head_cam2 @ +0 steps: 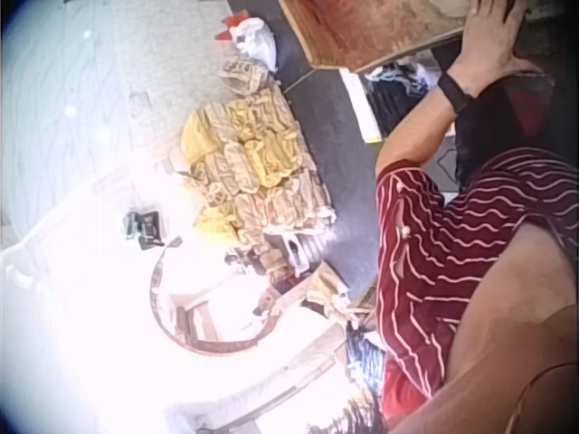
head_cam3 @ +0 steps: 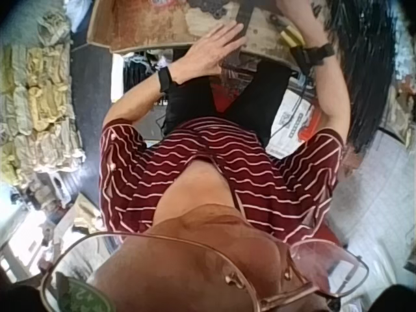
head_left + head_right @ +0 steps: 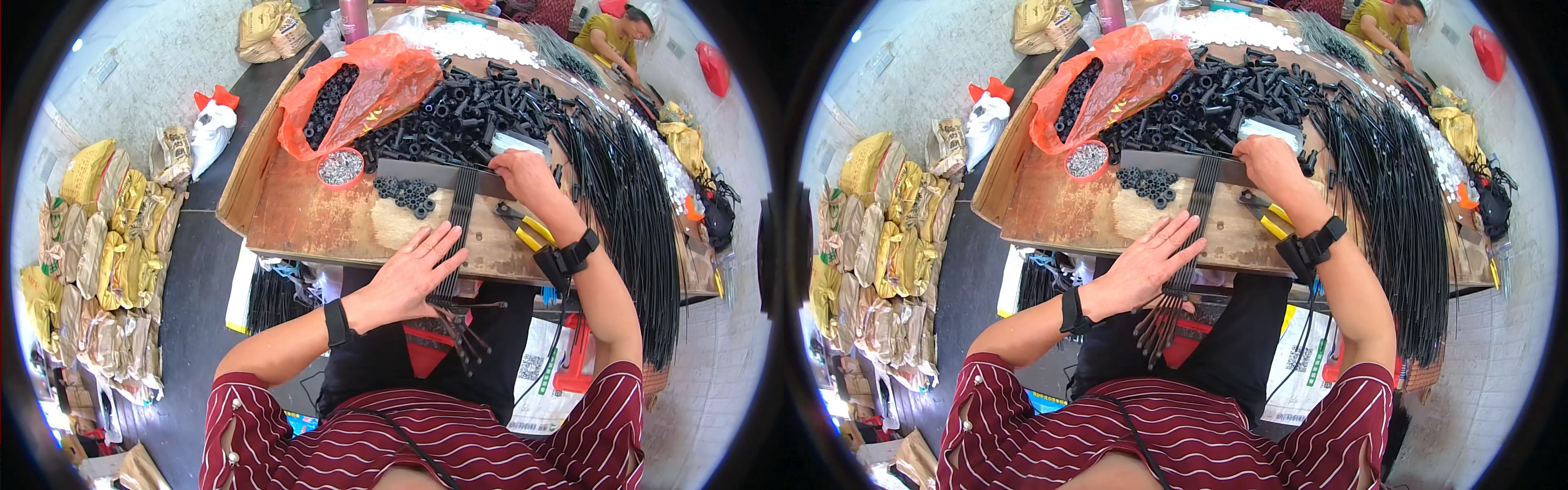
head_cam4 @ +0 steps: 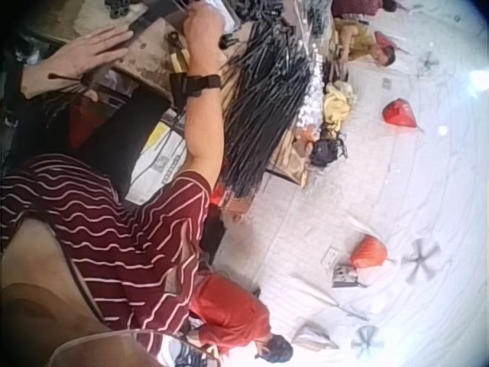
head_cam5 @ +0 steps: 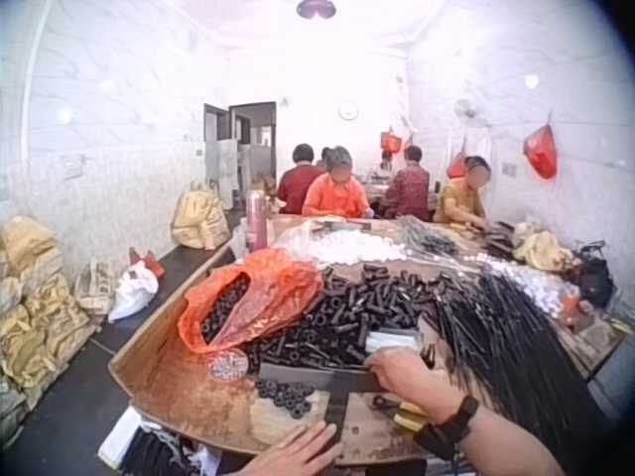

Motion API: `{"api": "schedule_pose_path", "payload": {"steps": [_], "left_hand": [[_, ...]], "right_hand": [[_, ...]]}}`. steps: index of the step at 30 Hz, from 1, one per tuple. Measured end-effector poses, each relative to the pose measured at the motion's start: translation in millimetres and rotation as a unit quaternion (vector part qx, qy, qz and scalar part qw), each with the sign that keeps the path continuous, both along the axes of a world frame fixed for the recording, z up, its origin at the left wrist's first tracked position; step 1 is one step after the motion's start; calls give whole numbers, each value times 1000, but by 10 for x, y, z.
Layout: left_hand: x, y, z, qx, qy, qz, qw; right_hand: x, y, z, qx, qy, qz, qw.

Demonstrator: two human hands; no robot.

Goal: Assembling and securing components of umbrella ribs using pliers in a factory workspace.

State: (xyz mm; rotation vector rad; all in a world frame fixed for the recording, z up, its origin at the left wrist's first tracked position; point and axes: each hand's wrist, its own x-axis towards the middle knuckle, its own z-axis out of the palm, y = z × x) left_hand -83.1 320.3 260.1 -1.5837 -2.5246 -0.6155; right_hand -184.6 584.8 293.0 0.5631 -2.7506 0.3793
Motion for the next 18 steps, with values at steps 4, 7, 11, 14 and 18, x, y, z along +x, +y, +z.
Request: {"api": "schedule_pose_path", "payload": {"steps": [4,7,11,14,18], "left_hand": [[5,-4,-3,5,6,2,1000],[12,-2,6,10,3,0,1000],[24,-8,-1,12,-6,-1,1000],[7,3,-12,7,-11,-3,1000],[18,-31,10,-11,31,4,999]], "right_hand": [[21,-80,13,-8,8,12,1000],[23,-106,34,-26,11,20,999],[9,-115,-30,-45,21,41,998],[2,-110,-60,-26,33,46,998],[29,-177,-15,-13,38,36,999]]}}
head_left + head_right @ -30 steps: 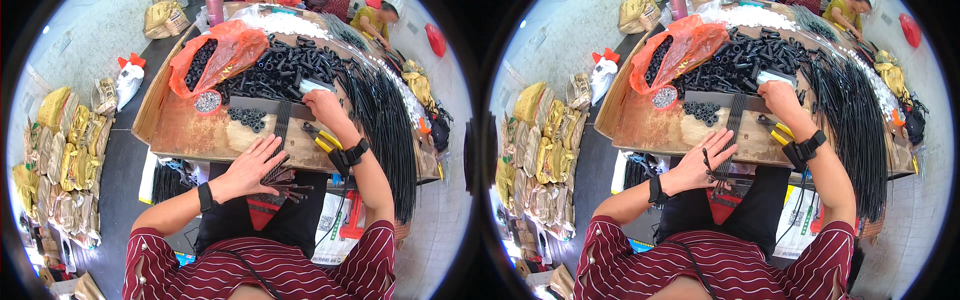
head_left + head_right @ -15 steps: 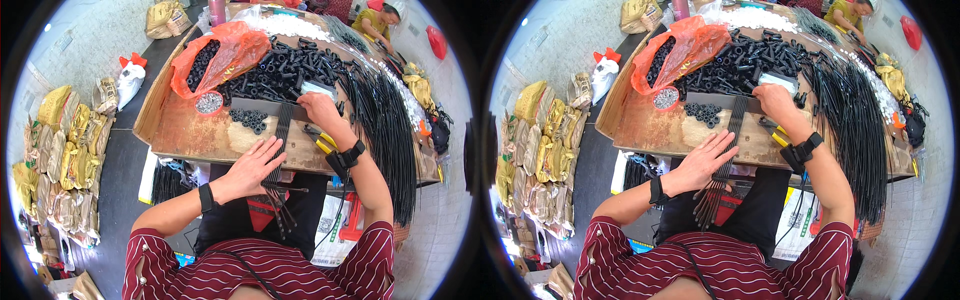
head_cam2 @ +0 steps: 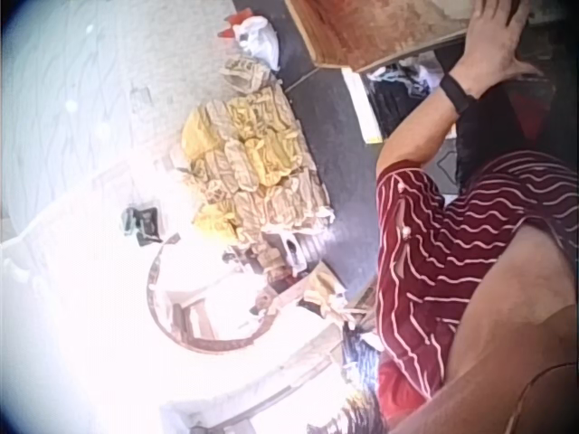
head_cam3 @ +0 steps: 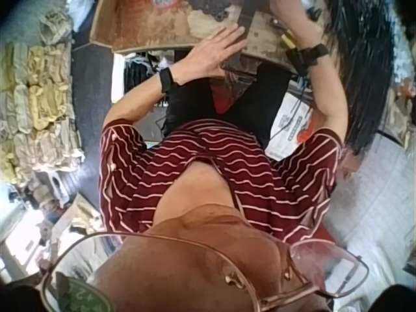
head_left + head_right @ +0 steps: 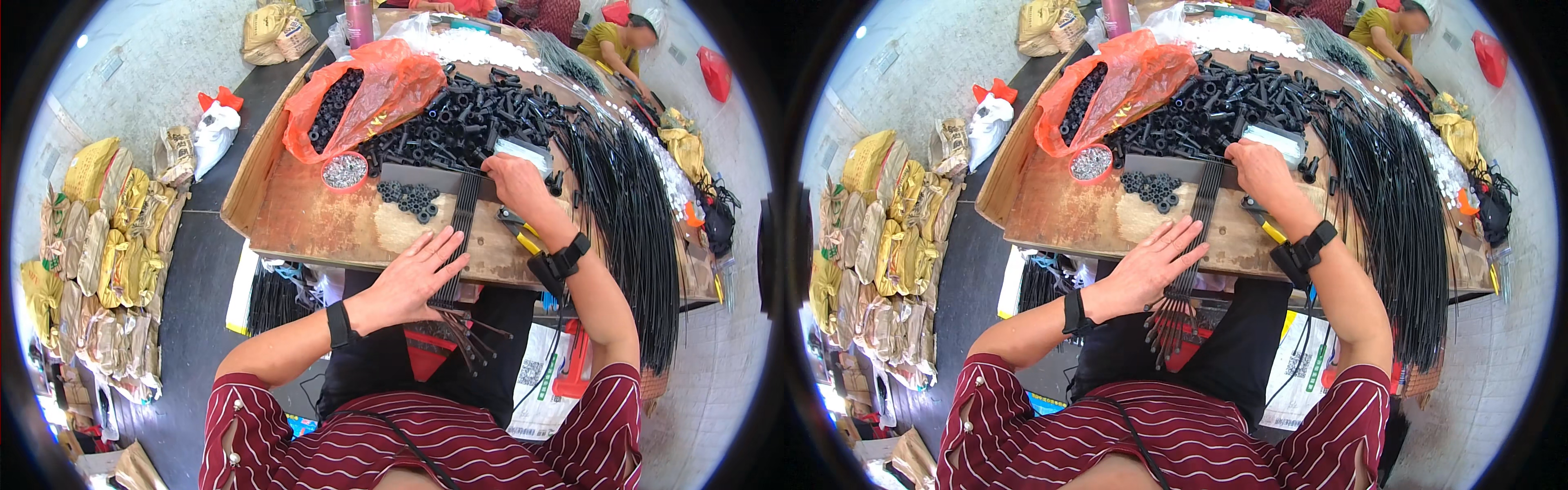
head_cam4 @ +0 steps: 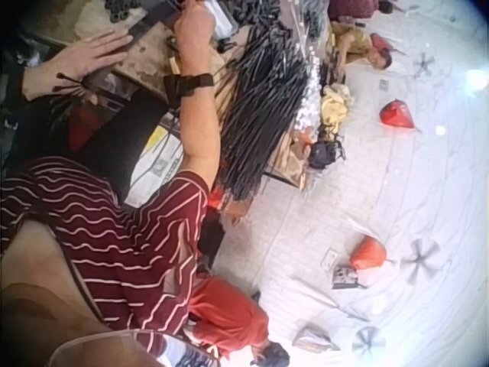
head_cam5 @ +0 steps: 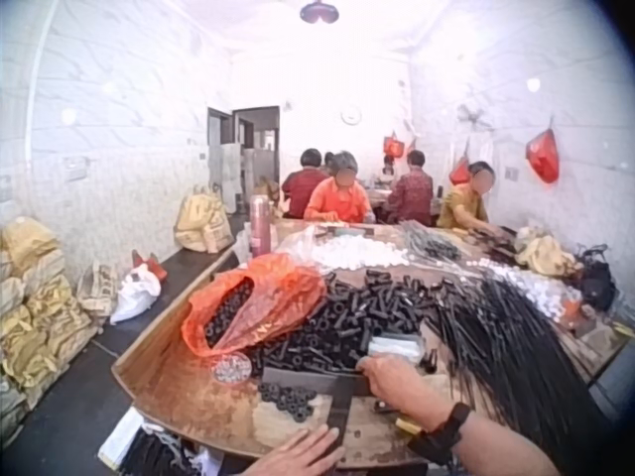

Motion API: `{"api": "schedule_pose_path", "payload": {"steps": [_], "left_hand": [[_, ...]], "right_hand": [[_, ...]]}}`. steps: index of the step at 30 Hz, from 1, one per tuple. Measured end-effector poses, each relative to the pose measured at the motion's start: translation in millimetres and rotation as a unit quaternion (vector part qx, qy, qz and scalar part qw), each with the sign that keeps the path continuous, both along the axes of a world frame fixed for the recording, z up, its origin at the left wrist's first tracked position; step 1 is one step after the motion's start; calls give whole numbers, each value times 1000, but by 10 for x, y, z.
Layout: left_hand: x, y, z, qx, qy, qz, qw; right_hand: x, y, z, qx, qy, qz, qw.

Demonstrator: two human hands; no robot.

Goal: Assembling and securing components of umbrella ribs using pliers in a factory workspace.

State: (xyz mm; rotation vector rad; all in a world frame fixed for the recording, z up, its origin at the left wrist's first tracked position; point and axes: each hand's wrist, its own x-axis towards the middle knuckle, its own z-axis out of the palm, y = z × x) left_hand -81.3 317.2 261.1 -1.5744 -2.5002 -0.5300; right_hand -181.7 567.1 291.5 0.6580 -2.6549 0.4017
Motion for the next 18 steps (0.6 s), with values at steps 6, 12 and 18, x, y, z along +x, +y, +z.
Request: {"api": "schedule_pose_path", "payload": {"steps": [6,12,18], "left_hand": [[0,29,10,30,-39,-3,999],[-18,46,-17,40,-41,-7,998],[2,-27,-27,34,-35,1,999]], "right_hand": [[-32,-47,8,-43,6,25,999],[22,-9,54,13,10,-35,999],[-9,4,22,-47,3,8,999]]}}
